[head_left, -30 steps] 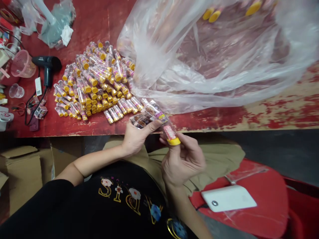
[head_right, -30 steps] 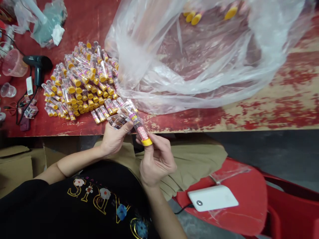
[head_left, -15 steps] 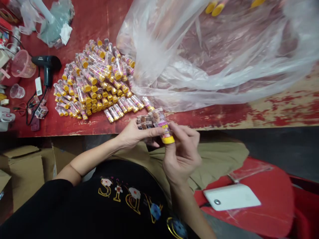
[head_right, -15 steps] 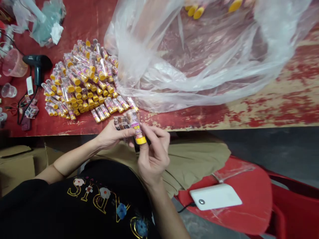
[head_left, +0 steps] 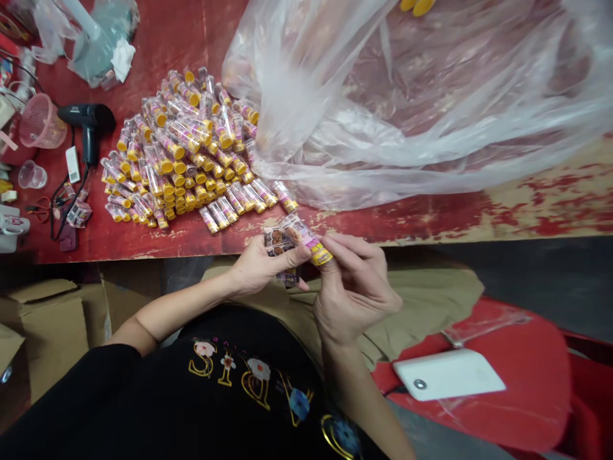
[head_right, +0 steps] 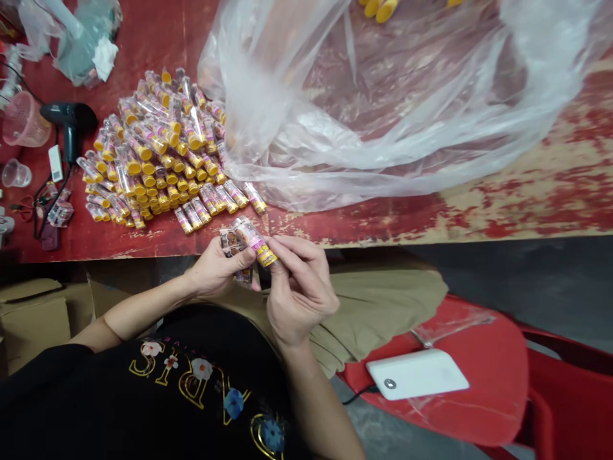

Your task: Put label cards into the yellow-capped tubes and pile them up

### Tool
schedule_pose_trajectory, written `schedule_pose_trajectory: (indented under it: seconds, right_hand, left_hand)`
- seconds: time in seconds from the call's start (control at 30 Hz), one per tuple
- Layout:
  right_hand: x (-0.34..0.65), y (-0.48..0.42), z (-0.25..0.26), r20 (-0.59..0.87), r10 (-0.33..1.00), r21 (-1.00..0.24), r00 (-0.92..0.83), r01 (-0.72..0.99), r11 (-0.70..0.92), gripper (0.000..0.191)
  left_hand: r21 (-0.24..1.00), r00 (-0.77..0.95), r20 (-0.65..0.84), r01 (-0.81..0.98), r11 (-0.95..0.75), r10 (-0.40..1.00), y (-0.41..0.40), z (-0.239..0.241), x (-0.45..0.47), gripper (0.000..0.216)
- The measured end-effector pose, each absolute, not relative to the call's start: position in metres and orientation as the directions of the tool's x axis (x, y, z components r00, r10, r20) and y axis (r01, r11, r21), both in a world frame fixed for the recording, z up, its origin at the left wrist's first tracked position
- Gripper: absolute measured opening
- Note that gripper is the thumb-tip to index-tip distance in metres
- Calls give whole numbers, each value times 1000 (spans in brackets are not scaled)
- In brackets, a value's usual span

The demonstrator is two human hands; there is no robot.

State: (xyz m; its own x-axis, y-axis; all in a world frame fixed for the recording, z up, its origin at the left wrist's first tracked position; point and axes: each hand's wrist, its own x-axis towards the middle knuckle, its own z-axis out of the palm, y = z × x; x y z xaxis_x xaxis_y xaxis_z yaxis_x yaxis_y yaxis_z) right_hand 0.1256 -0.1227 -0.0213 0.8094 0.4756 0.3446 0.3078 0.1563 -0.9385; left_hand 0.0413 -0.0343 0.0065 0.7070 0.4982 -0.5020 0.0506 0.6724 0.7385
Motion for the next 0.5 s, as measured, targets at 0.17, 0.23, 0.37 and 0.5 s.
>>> schedule_pose_trajectory:
  seconds: [0.17, 0.23, 0.37, 0.5]
  right_hand:
    - [127, -123, -24, 329, 483, -944, 811, 295, 148, 31]
    - [129, -123, -25, 306, 502, -952, 809, 272, 141, 31]
    - [132, -121, -31, 253, 543, -967, 800, 219, 128, 28]
    - [134, -118, -41, 189, 595, -982, 781, 140, 128, 26]
  left_hand:
    - [722, 690, -532, 67, 688, 491, -34, 2, 41, 65]
    - [715, 686, -536, 61, 696, 491, -34, -1, 41, 65]
    - [681, 674, -554, 30, 732, 488, -32, -6, 42, 64]
    - [635, 623, -608, 11, 773, 491, -31, -10, 42, 66]
